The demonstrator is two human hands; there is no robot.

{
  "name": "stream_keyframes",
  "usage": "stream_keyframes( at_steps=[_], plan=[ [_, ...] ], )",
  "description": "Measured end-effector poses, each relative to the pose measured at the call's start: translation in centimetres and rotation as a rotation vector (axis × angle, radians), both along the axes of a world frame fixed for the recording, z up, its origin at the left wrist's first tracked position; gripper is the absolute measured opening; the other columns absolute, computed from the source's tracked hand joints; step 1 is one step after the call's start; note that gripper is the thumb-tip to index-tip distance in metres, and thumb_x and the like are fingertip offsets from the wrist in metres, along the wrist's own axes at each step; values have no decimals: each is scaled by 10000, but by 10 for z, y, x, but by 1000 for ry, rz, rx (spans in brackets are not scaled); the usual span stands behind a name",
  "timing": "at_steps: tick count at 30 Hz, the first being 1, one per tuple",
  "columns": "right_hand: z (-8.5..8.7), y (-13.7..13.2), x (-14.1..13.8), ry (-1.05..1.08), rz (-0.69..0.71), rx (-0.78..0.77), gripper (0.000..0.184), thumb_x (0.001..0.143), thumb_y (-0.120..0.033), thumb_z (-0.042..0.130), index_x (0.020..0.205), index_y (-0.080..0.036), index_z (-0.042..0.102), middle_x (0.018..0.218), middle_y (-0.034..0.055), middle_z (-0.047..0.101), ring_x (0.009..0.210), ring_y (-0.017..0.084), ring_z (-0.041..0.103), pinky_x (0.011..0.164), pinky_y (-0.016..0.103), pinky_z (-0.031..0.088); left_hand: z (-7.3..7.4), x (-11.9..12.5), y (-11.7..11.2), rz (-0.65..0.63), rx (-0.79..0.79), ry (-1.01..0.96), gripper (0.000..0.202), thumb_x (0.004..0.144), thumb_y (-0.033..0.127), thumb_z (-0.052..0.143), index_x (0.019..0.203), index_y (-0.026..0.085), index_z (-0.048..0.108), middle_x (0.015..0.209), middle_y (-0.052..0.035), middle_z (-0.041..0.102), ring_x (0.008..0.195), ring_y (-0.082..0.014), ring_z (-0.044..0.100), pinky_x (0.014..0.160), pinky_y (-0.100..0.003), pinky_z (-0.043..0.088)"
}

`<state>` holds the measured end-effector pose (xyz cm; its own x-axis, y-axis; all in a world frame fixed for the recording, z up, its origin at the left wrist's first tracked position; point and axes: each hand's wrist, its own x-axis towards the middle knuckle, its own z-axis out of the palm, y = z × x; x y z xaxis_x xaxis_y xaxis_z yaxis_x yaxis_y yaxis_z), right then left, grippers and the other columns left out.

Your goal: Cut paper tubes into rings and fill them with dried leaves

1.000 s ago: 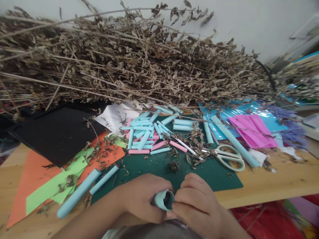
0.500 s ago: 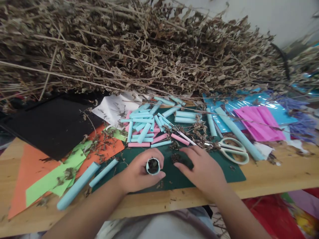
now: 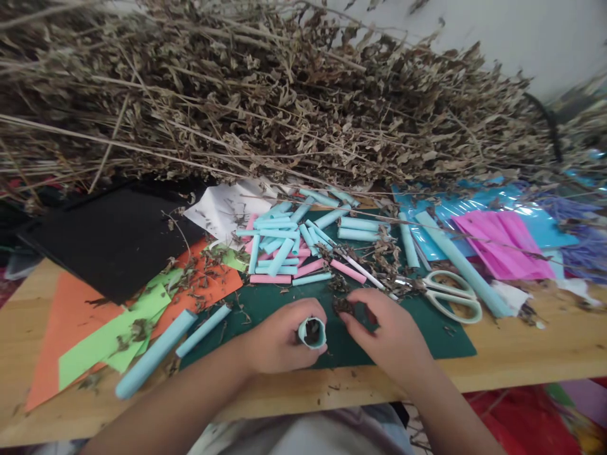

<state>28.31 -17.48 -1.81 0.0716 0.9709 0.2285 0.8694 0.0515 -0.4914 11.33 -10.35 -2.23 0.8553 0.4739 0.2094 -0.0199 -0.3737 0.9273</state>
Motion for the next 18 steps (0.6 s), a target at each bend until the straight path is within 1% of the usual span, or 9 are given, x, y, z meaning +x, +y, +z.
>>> stream_keyframes(
  at_steps=[2, 3, 5, 6, 8, 11, 14, 18],
  plan=[
    [11, -1, -1, 175, 58, 120, 123, 713, -181, 530, 824, -208, 485, 763, 12, 579, 549, 110, 500, 489, 217, 418, 1, 0, 0, -8, -15, 11, 85, 663, 120, 492, 702, 144, 421, 695, -30, 474, 630, -104, 441, 574, -214, 373],
    [17, -1, -3, 251, 108, 176, 132, 716, -173, 528, 832, -213, 477, 776, 11, 572, 529, 97, 483, 467, 203, 411, 2, 0, 1, -11, -22, 18, 81, 662, 123, 491, 701, 144, 423, 689, -27, 482, 626, -101, 444, 571, -208, 371],
    [29, 0, -8, 345, 231, 256, 153, 722, -151, 523, 849, -218, 470, 800, 14, 563, 554, 90, 490, 459, 186, 409, 1, -1, 1, -17, -35, 23, 75, 667, 145, 486, 716, 142, 430, 675, -20, 497, 613, -96, 447, 561, -196, 368],
    [33, 2, -11, 357, 295, 272, 158, 721, -141, 523, 852, -216, 474, 805, 18, 563, 590, 94, 506, 476, 184, 416, 1, -1, 2, -17, -41, 25, 82, 668, 163, 486, 725, 140, 433, 667, -16, 500, 603, -95, 446, 553, -192, 366],
    [40, 6, -17, 323, 395, 267, 143, 722, -128, 519, 840, -207, 495, 805, 24, 570, 671, 106, 534, 548, 193, 439, -1, -2, 3, -5, -63, 28, 110, 665, 208, 489, 726, 137, 431, 634, -5, 488, 571, -90, 429, 522, -183, 354],
    [45, 11, -23, 214, 456, 221, 97, 735, -127, 502, 798, -194, 534, 798, 27, 586, 717, 118, 538, 630, 219, 443, -3, -3, 4, 22, -78, 55, 145, 639, 240, 501, 705, 138, 421, 597, 14, 451, 547, -87, 397, 501, -181, 341],
    [48, 13, -25, 97, 470, 183, 86, 754, -146, 483, 743, -185, 559, 780, 28, 593, 699, 131, 519, 609, 242, 422, -3, -3, 4, 20, -76, 83, 148, 622, 230, 501, 707, 133, 426, 606, 15, 442, 572, -93, 397, 534, -191, 357],
    [55, 13, -25, -27, 495, 124, 142, 764, -147, 460, 658, -175, 549, 707, 22, 564, 638, 131, 470, 566, 257, 377, -2, -3, 3, 0, -103, 106, 146, 612, 205, 513, 712, 131, 435, 622, 22, 438, 581, -87, 389, 540, -185, 358]
  ],
)
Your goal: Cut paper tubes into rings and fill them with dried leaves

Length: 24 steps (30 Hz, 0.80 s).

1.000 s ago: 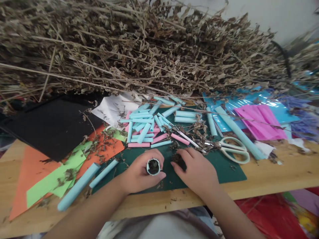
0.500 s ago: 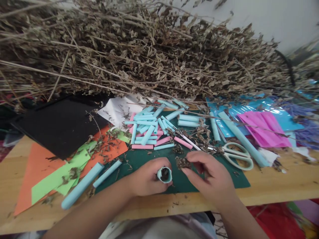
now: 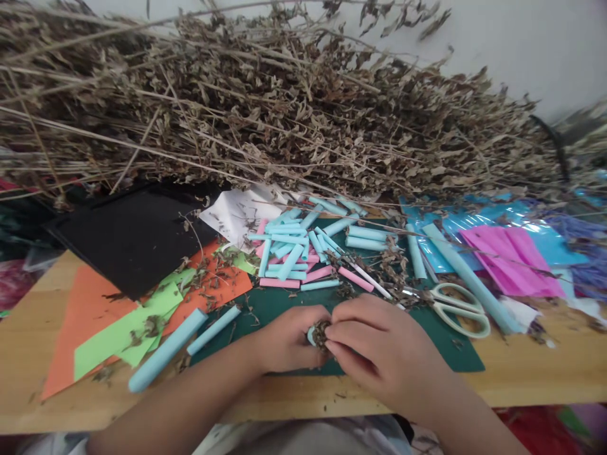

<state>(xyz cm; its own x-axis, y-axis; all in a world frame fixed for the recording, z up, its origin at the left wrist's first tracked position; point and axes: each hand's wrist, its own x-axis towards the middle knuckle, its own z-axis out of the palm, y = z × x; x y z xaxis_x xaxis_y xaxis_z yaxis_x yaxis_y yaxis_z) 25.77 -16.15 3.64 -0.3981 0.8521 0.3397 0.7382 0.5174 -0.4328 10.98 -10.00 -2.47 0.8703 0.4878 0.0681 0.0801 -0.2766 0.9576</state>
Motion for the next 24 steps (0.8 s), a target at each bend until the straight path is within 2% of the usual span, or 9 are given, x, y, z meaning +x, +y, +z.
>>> stream_keyframes(
  at_steps=[3, 6, 9, 13, 18, 24],
  plan=[
    [5, 1, -1, -90, 21, -32, 173, 755, -132, 447, 606, -174, 526, 684, 12, 531, 620, 127, 437, 558, 263, 354, -1, 0, -1, -16, -23, 9, 149, 613, 192, 517, 726, 132, 441, 639, 24, 438, 584, -83, 383, 532, -175, 358],
    [7, 1, -3, -169, 27, -50, 179, 761, -156, 423, 617, -178, 527, 764, 27, 534, 659, 146, 440, 595, 298, 365, -1, 0, 0, -70, 18, -43, 123, 642, 189, 503, 740, 126, 463, 673, 8, 460, 619, -93, 417, 571, -187, 374],
    [8, 0, -1, -167, 54, -71, 154, 755, -200, 410, 738, -187, 563, 887, 61, 530, 741, 179, 466, 654, 340, 391, -1, 0, 1, -98, 20, -101, 113, 662, 192, 507, 747, 126, 473, 705, -1, 478, 651, -100, 443, 603, -193, 382],
    [9, -3, 8, -28, 68, -26, 225, 716, -184, 431, 910, -172, 544, 964, 94, 512, 848, 197, 485, 710, 333, 426, -2, 0, 2, -67, -22, -57, 145, 615, 148, 539, 741, 127, 470, 669, 17, 482, 603, -84, 433, 549, -174, 369],
    [7, -2, 14, -21, -6, -67, 124, 706, -151, 485, 803, -192, 550, 859, 62, 542, 802, 175, 507, 683, 303, 450, -3, -1, 1, -32, -15, -23, 132, 586, 109, 544, 685, 134, 461, 624, 39, 468, 561, -64, 420, 497, -150, 333],
    [-3, 0, 5, 77, -28, -75, 64, 728, -142, 508, 730, -188, 553, 812, 40, 557, 757, 146, 509, 656, 273, 442, -4, -1, 1, -30, -13, 2, 128, 586, 121, 544, 665, 136, 444, 603, 51, 437, 552, -59, 400, 483, -145, 317]
  ],
)
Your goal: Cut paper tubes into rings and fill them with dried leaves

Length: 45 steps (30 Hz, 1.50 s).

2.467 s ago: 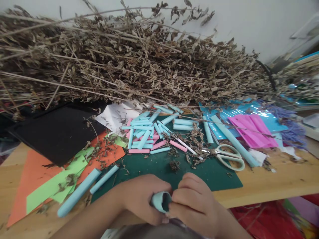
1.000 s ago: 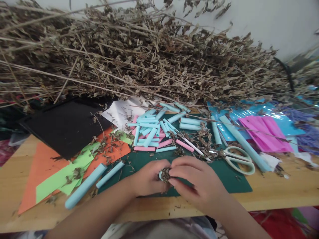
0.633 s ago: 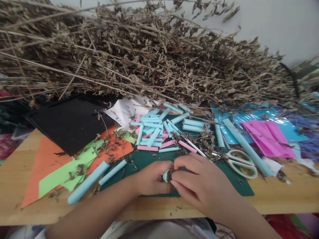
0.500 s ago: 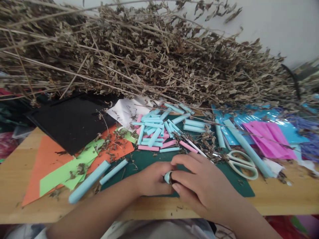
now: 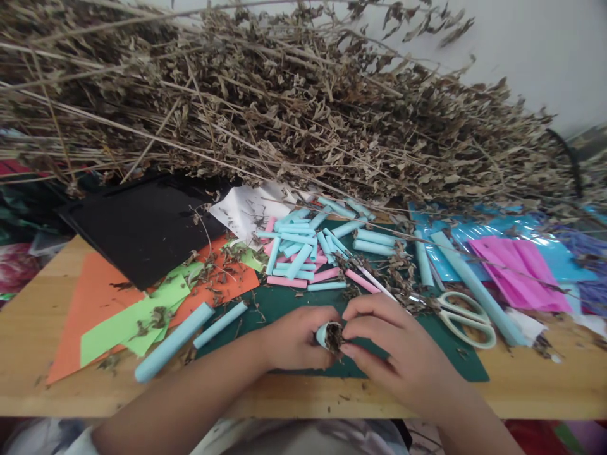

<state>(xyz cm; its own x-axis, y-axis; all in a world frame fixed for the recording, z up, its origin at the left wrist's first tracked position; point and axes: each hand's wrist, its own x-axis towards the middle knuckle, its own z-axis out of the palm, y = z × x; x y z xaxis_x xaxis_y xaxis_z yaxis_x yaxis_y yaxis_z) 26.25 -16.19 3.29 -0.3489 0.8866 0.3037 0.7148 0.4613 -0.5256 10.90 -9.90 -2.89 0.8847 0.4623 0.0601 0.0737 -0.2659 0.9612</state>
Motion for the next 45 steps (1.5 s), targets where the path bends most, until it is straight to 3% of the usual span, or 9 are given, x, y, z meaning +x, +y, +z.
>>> stream_keyframes(
  at_steps=[5, 10, 14, 17, 20, 25, 30, 39, 45],
  plan=[
    [-6, -3, -3, 3, 30, 66, 111, 745, -156, 480, 806, -193, 565, 905, 45, 570, 812, 159, 499, 703, 306, 409, 1, 0, 1, -59, 15, -44, 149, 622, 138, 534, 757, 130, 471, 666, 29, 462, 609, -79, 419, 555, -169, 367],
    [0, -8, -3, -183, 46, 171, 170, 711, -289, 500, 842, -227, 590, 1108, 38, 538, 966, 267, 426, 780, 430, 311, 0, 0, 1, -69, 42, -92, 139, 637, 146, 518, 768, 124, 476, 720, -7, 509, 658, -106, 457, 613, -207, 402],
    [8, -7, -7, -333, 82, 129, 154, 707, -352, 504, 733, -233, 598, 1208, -4, 481, 1067, 316, 365, 817, 478, 257, 1, 1, -1, -97, 67, -152, 290, 642, 125, 506, 931, 122, 482, 831, -43, 547, 727, -128, 487, 661, -227, 414],
    [10, -4, -7, -380, 89, 85, 168, 702, -378, 505, 728, -236, 594, 1247, -8, 441, 1108, 344, 332, 828, 516, 229, 2, 1, -2, -71, 53, -112, 250, 641, 129, 511, 891, 121, 500, 820, -45, 553, 720, -128, 489, 659, -227, 413],
    [7, -5, 0, -274, 99, 60, 177, 703, -346, 493, 815, -238, 579, 1265, 19, 410, 1112, 346, 329, 821, 515, 257, 2, 1, -2, -34, 28, -84, 144, 609, 120, 516, 751, 125, 496, 689, -10, 525, 617, -100, 461, 574, -198, 394],
    [-6, -18, 13, 148, -101, 158, 242, 748, -185, 349, 919, -236, 513, 1287, 40, 323, 1107, 290, 364, 856, 493, 295, 4, 1, -1, -54, 7, -104, 133, 567, 88, 487, 693, 131, 474, 670, -12, 508, 600, -100, 452, 550, -202, 378],
    [-9, -19, 8, -46, 23, 159, 246, 706, -286, 446, 911, -236, 574, 1310, 21, 295, 1130, 335, 302, 863, 504, 267, 4, 2, -1, -28, 4, -100, 118, 565, 114, 487, 674, 140, 452, 639, -3, 482, 578, -94, 427, 527, -194, 365],
    [8, -5, -5, -306, 28, -50, 221, 767, -412, 441, 749, -262, 603, 1308, -37, 358, 1211, 309, 201, 944, 540, 52, 10, -4, -1, 41, 294, -290, 246, 673, 204, 533, 891, 138, 441, 793, -60, 552, 701, -130, 523, 632, -233, 439],
    [-1, -11, 6, -94, 82, -23, 204, 765, -328, 452, 907, -251, 577, 1281, 34, 391, 1162, 288, 315, 936, 523, 164, 22, -17, 9, 62, 828, -284, 220, 769, 276, 504, 949, 168, 437, 898, -108, 582, 796, -156, 571, 642, -232, 452]
  ],
)
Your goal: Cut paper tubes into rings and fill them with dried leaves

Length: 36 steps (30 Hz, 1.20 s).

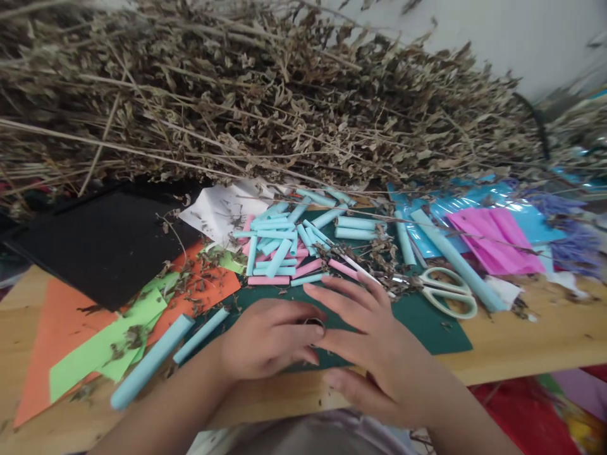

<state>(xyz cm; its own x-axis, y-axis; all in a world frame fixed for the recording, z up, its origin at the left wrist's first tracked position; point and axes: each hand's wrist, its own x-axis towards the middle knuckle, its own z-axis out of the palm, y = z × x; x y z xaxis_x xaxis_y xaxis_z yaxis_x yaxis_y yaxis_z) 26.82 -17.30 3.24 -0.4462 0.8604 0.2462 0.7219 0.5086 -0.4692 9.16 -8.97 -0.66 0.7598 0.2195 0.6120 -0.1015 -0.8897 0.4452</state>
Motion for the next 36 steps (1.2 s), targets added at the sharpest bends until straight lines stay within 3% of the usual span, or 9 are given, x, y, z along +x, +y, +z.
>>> stream_keyframes(
  at_steps=[2, 5, 8, 11, 17, 24, 32, 36],
  plan=[
    [-11, -6, 8, 229, -98, 62, 221, 770, -235, 432, 959, -234, 546, 1225, 60, 437, 1101, 254, 398, 903, 467, 276, 1, -1, 1, 15, 46, 32, 191, 769, 300, 503, 896, 170, 444, 908, -103, 597, 767, -145, 586, 623, -220, 453],
    [-28, -14, 25, 548, -385, 158, 201, 774, -159, 415, 914, -218, 547, 1074, 80, 521, 980, 223, 492, 798, 398, 389, 1, -1, 0, 23, 77, 33, 189, 752, 340, 517, 801, 174, 441, 888, -82, 619, 707, -128, 598, 601, -213, 450],
    [-40, -14, 42, 667, -633, 263, 111, 744, -145, 483, 779, -210, 565, 900, 61, 568, 867, 206, 530, 726, 359, 418, -1, 0, -1, 32, 79, 6, 216, 733, 355, 537, 779, 175, 426, 888, -83, 625, 695, -126, 602, 596, -214, 451],
    [-47, -12, 56, 717, -709, 316, 92, 700, -115, 544, 717, -205, 551, 763, 25, 562, 760, 166, 538, 656, 301, 425, -2, 1, -2, 45, 76, 2, 245, 715, 355, 559, 792, 174, 412, 890, -92, 624, 705, -132, 605, 595, -220, 455],
    [-51, -13, 58, 910, -625, 307, 160, 676, -46, 555, 700, -203, 532, 672, -12, 540, 645, 114, 519, 544, 226, 409, -3, 0, -3, 56, 102, -10, 261, 706, 355, 567, 784, 171, 398, 882, -104, 622, 706, -135, 604, 602, -233, 466],
    [-37, -15, 42, 966, -440, 324, 281, 668, 13, 531, 816, -221, 581, 708, -9, 574, 664, 125, 533, 550, 240, 418, -7, 3, -7, 90, 107, -45, 267, 707, 372, 557, 745, 169, 387, 846, -101, 620, 717, -146, 603, 609, -242, 477],
    [-17, -9, 3, 688, -99, 236, 313, 698, 38, 457, 911, -174, 542, 759, 28, 617, 666, 122, 534, 601, 279, 423, -7, 9, -11, 65, 51, -71, 276, 708, 355, 565, 789, 171, 376, 824, -93, 610, 688, -141, 589, 577, -240, 467],
    [-20, -1, -18, 437, -73, 318, 150, 702, -46, 522, 796, -161, 542, 736, 29, 632, 656, 133, 508, 607, 290, 412, -8, 8, -11, 34, 12, -100, 234, 747, 353, 517, 797, 178, 370, 766, -77, 588, 677, -140, 572, 578, -249, 457]
  ],
)
